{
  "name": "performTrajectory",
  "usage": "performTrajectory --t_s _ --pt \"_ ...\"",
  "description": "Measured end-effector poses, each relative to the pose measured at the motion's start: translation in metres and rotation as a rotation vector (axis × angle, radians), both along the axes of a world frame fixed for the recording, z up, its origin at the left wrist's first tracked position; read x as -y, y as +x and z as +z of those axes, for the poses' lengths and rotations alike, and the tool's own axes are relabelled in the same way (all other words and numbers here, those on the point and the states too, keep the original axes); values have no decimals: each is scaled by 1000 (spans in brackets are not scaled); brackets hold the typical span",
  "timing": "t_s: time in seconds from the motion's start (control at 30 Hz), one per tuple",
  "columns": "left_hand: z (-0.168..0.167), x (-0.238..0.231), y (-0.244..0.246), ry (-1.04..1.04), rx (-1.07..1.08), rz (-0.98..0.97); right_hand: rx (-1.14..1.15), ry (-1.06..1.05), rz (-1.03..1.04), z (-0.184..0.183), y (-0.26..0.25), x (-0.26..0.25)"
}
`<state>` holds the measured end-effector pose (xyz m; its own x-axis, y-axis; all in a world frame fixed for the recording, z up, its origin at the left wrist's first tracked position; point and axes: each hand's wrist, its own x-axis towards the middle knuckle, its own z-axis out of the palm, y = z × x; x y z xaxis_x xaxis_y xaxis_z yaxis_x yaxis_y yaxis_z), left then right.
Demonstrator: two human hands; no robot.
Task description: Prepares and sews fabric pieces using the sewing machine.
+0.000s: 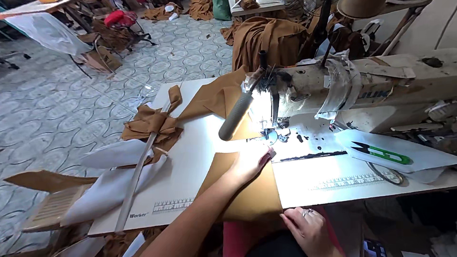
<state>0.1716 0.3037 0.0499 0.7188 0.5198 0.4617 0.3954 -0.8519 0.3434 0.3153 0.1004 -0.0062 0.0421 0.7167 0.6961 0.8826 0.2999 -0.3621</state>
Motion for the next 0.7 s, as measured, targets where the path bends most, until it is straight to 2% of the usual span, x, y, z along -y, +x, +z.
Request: performTrajectory --t_s 0.13,0.3,0.53,0.7 --pt "5 10 -2 22 -75 -9 69 78 27 -1 9 0" --pt "5 51 -12 -22 -161 140 147 132 134 -6 31 -11" --pt "10 12 -12 -155 -183 59 202 -138 114 28 27 -31" --pt "5 -9 -8 -56 -90 6 209 -192 97 34 28 -46"
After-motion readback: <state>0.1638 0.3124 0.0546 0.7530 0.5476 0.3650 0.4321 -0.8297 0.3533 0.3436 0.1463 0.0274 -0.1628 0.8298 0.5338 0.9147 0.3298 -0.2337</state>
